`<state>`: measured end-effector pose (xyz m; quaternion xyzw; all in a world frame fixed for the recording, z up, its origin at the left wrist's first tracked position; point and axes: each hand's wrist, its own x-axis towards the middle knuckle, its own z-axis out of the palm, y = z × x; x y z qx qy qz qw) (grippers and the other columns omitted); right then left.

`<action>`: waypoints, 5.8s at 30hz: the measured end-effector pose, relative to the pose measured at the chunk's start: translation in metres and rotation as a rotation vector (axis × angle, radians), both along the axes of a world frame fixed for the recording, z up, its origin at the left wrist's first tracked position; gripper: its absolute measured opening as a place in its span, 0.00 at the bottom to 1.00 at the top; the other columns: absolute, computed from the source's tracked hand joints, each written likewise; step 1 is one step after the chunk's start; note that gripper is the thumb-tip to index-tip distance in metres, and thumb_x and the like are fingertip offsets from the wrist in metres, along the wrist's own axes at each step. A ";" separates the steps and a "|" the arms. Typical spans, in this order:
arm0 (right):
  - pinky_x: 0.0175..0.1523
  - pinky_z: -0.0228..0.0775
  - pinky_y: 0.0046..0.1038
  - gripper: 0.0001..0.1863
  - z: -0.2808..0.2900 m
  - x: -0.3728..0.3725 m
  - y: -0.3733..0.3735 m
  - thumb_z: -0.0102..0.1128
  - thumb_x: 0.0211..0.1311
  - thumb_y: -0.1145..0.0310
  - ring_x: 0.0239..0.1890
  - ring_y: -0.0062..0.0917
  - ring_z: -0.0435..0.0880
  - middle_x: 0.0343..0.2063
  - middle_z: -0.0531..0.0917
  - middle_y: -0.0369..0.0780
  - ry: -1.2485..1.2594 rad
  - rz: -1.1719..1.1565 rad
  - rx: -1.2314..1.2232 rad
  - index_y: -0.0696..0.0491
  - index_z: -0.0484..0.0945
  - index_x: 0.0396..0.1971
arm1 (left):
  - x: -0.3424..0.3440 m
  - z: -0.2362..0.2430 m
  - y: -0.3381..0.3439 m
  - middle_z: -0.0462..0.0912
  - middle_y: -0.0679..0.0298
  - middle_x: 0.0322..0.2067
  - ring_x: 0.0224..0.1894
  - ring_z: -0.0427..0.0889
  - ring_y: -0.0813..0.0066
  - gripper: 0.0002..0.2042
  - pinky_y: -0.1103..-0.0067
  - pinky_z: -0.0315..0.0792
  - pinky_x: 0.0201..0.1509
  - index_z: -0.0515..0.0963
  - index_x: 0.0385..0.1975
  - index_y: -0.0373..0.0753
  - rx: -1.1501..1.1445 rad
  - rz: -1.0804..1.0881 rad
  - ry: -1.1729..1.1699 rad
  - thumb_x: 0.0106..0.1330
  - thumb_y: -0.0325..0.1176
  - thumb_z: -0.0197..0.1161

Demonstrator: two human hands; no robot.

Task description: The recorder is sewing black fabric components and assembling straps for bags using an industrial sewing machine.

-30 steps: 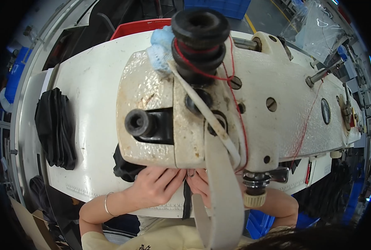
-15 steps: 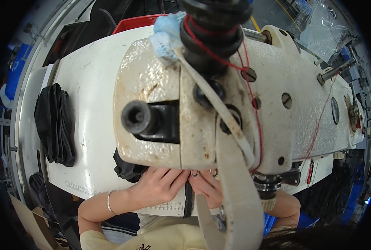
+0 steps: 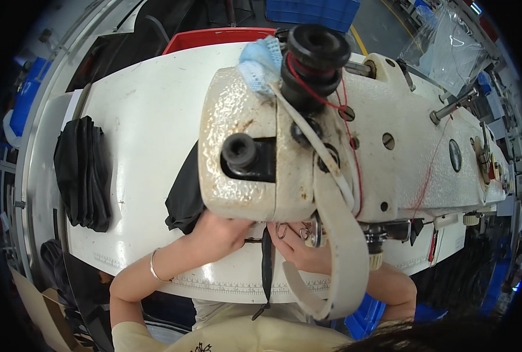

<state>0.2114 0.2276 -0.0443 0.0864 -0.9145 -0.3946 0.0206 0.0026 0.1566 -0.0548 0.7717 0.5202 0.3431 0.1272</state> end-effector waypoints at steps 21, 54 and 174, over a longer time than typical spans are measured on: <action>0.37 0.71 0.33 0.13 -0.002 -0.052 -0.101 0.52 0.47 0.76 0.30 0.37 0.77 0.29 0.78 0.45 0.152 0.326 -1.483 0.59 0.76 0.35 | 0.039 0.036 -0.105 0.74 0.61 0.20 0.24 0.74 0.66 0.12 0.72 0.66 0.29 0.72 0.18 0.38 0.197 -0.373 0.375 0.52 0.40 0.52; 0.51 0.74 0.32 0.11 -0.009 0.045 -0.138 0.57 0.53 0.75 0.49 0.38 0.76 0.40 0.76 0.48 0.415 -0.196 -0.938 0.64 0.77 0.36 | -0.048 0.102 -0.012 0.72 0.67 0.24 0.23 0.69 0.77 0.03 0.85 0.62 0.24 0.74 0.27 0.36 0.212 0.274 0.064 0.58 0.27 0.54; 0.44 0.66 0.51 0.13 -0.049 -0.007 -0.018 0.54 0.44 0.71 0.37 0.53 0.74 0.30 0.74 0.54 0.615 0.186 -0.880 0.64 0.76 0.29 | -0.014 0.009 -0.005 0.80 0.55 0.23 0.31 0.82 0.57 0.08 0.71 0.74 0.31 0.77 0.29 0.29 -0.755 0.293 -0.936 0.48 0.19 0.55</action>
